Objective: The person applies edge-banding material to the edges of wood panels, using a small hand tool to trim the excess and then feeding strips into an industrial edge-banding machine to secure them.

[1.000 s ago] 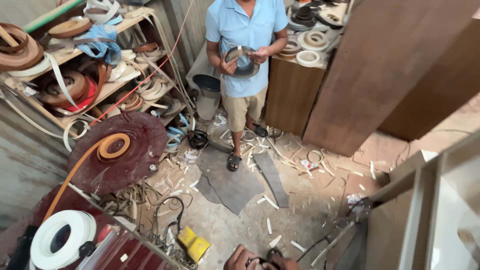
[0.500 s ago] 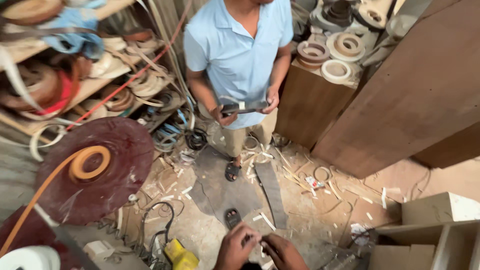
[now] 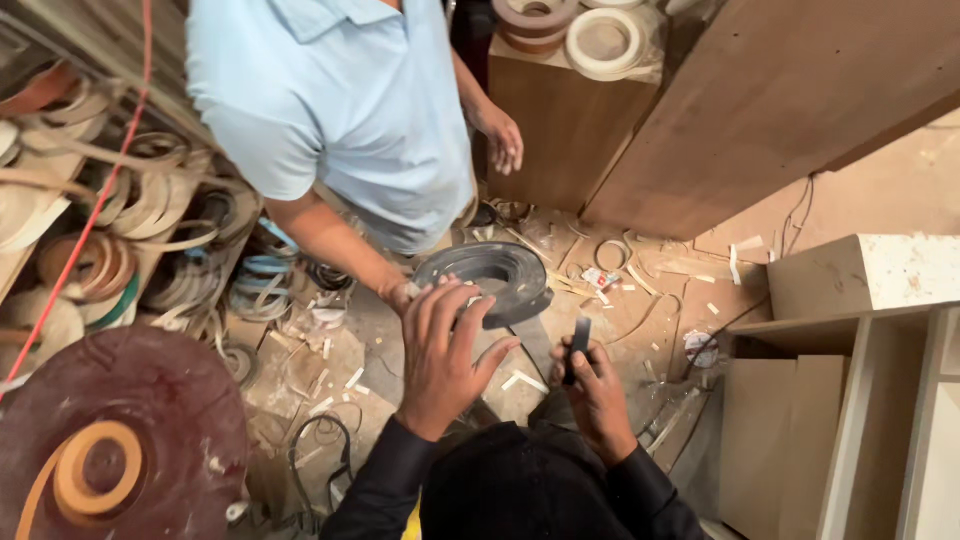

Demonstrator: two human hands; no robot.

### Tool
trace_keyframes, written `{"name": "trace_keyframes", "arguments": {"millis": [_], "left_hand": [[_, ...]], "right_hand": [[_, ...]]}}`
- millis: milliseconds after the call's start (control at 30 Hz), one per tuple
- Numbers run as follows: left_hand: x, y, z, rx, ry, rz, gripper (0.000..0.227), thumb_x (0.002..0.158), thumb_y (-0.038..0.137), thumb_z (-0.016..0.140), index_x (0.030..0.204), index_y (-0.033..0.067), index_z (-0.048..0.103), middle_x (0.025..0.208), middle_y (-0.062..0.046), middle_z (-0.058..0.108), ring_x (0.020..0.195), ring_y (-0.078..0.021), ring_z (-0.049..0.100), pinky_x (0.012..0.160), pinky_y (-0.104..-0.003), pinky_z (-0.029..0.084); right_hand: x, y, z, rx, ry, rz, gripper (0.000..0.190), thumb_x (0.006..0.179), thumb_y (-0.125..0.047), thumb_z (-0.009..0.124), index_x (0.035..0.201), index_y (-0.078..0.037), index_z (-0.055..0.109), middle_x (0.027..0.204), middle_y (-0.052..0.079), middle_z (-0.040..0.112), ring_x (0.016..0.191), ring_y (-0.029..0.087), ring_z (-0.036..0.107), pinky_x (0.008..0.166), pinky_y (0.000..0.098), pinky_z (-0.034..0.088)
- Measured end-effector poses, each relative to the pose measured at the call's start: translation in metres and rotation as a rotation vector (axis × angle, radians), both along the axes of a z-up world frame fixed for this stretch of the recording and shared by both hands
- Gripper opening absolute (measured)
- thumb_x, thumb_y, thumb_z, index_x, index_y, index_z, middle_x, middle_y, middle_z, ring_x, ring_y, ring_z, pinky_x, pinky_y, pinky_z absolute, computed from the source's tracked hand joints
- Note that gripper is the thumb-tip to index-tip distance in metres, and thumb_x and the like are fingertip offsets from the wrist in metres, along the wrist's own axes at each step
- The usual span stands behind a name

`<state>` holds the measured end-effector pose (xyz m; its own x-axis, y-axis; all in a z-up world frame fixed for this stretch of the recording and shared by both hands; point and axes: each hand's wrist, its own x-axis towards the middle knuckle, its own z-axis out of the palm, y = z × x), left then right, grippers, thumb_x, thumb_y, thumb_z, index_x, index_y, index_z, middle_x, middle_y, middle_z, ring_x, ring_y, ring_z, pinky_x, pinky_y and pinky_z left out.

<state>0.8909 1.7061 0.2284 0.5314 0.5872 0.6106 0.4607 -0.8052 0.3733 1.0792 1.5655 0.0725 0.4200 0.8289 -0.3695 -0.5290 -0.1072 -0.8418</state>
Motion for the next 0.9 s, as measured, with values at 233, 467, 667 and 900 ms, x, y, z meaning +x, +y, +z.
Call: {"name": "trace_keyframes", "arguments": {"millis": [233,467,667,900], "left_hand": [[0.042,0.047,-0.015,-0.206,0.305,-0.112,0.056,0.084,0.031,0.082,0.129,0.003,0.063,0.125,-0.011,0.063,0.122,-0.0312,0.055,0.102,-0.046,0.042],[0.076,0.068,-0.01,-0.19,0.355,-0.018,0.053,0.074,0.021,0.081,0.123,0.0053,0.066,0.112,-0.01,0.064,0.112,-0.0331,0.057,0.095,-0.048,0.044],[0.096,0.06,-0.014,-0.247,0.2,0.037,0.047,0.08,0.02,0.08,0.122,0.0022,0.068,0.109,-0.011,0.068,0.107,-0.0329,0.061,0.094,-0.045,0.047],[0.113,0.02,-0.085,-0.537,-0.054,0.181,0.038,0.089,0.022,0.08,0.117,-0.0009,0.067,0.104,-0.017,0.068,0.098,-0.0373,0.063,0.087,-0.046,0.051]], "right_hand": [[0.02,0.073,0.042,0.166,0.187,0.081,0.07,0.089,-0.016,0.077,0.146,-0.009,0.036,0.115,0.011,0.062,0.087,0.016,0.056,0.077,0.0313,0.049],[0.042,0.127,0.077,0.212,-0.313,0.122,0.084,0.085,-0.005,0.081,0.149,-0.007,0.028,0.126,0.011,0.06,0.111,0.013,0.061,0.092,0.0278,0.053],[0.068,0.141,0.084,0.179,0.008,0.105,0.057,0.096,-0.018,0.069,0.142,-0.008,0.038,0.104,0.009,0.06,0.081,0.012,0.058,0.068,0.0279,0.051],[0.078,0.141,0.053,0.03,0.047,0.118,0.041,0.098,-0.03,0.067,0.127,-0.006,0.051,0.092,0.004,0.059,0.07,0.01,0.054,0.06,0.0267,0.046]]}}
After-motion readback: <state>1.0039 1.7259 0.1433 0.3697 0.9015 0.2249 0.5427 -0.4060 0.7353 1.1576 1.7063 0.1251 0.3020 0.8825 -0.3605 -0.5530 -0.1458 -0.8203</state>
